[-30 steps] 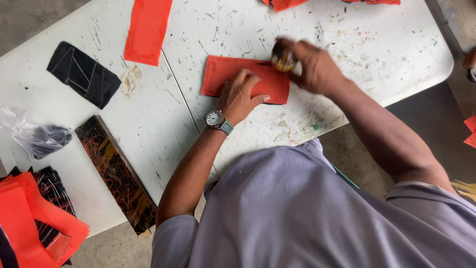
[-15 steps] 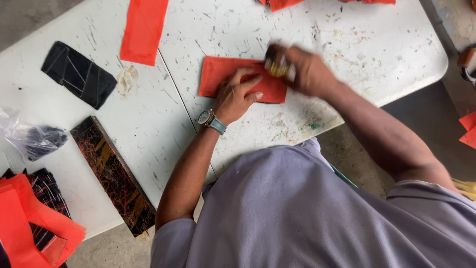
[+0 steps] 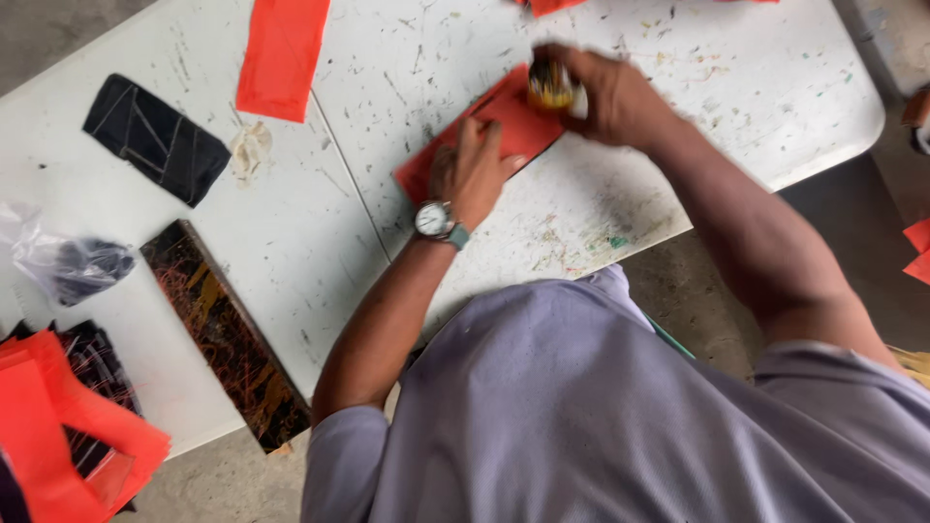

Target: The person wraps small black pouches with red fabric. They place a red fabric piece over a pouch, smooth it, and use a small jar lid to rub the surface. The person repeats this process for multiple pouches, stacking the finished items.

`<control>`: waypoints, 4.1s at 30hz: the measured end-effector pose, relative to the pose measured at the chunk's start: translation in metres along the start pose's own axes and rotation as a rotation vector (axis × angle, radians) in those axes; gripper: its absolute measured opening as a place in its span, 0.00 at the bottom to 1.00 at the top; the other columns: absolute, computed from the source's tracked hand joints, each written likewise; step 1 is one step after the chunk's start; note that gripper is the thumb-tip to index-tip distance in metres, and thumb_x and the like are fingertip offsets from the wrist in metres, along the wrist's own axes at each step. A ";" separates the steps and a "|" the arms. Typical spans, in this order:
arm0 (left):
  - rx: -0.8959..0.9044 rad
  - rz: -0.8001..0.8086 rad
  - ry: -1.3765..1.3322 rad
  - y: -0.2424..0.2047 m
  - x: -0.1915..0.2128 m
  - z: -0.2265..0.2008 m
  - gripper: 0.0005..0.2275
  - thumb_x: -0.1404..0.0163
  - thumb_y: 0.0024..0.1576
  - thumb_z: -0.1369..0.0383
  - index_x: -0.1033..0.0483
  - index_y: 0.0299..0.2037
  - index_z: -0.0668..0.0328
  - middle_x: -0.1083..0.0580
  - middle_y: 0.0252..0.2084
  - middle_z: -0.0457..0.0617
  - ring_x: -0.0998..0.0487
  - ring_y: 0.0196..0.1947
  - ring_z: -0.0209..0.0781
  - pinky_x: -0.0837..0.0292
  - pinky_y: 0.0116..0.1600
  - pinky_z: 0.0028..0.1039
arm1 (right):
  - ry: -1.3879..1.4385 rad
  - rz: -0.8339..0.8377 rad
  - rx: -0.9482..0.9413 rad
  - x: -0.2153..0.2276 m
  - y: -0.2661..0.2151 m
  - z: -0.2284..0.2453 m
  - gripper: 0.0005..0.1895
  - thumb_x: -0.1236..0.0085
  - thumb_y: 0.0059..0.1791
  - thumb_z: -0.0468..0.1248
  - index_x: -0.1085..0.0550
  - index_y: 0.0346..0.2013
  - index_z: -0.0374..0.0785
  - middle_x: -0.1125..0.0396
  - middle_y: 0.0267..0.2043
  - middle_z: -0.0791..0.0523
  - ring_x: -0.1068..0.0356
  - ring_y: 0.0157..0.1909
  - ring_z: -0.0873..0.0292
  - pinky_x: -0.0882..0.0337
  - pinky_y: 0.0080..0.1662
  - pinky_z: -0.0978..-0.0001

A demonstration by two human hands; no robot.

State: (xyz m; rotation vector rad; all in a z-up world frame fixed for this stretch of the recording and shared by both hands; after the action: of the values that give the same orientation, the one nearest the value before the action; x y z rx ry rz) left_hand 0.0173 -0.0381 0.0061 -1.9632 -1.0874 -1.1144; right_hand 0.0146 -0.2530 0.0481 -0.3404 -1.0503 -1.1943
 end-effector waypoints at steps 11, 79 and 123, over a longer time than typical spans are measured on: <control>-0.232 0.148 0.020 -0.031 0.001 0.000 0.41 0.34 0.44 0.47 0.36 0.69 0.50 0.33 0.63 0.45 0.27 0.56 0.39 0.41 0.62 0.45 | -0.039 -0.140 -0.043 0.015 -0.001 -0.005 0.41 0.29 0.49 0.32 0.39 0.73 0.41 0.31 0.61 0.46 0.27 0.59 0.41 0.24 0.57 0.56; -0.119 -0.101 0.256 -0.029 -0.005 -0.004 0.27 0.42 0.60 0.47 0.25 0.56 0.63 0.28 0.49 0.55 0.23 0.40 0.50 0.42 0.70 0.45 | -0.055 -0.053 -0.237 0.027 -0.060 0.039 0.43 0.32 0.44 0.31 0.39 0.72 0.42 0.31 0.59 0.45 0.28 0.56 0.44 0.25 0.55 0.58; -0.302 -0.288 -0.961 -0.030 0.119 0.000 0.11 0.48 0.67 0.64 0.22 0.49 0.66 0.27 0.28 0.40 0.30 0.25 0.23 0.30 0.28 0.19 | 0.035 -0.563 -0.121 0.094 -0.081 0.039 0.39 0.27 0.54 0.42 0.40 0.71 0.32 0.34 0.60 0.45 0.27 0.57 0.51 0.26 0.57 0.61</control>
State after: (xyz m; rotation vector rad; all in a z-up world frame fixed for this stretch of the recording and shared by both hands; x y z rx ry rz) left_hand 0.0271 0.0170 0.1152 -2.7452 -1.7992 -0.4214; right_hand -0.0762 -0.3123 0.1198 -0.1147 -1.0794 -1.7646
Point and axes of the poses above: each hand's wrist, its own y-axis towards the middle knuckle, its own x-axis out of the back of the hand, z = x × y, the point moved 3 cm from there along y, towards the middle knuckle
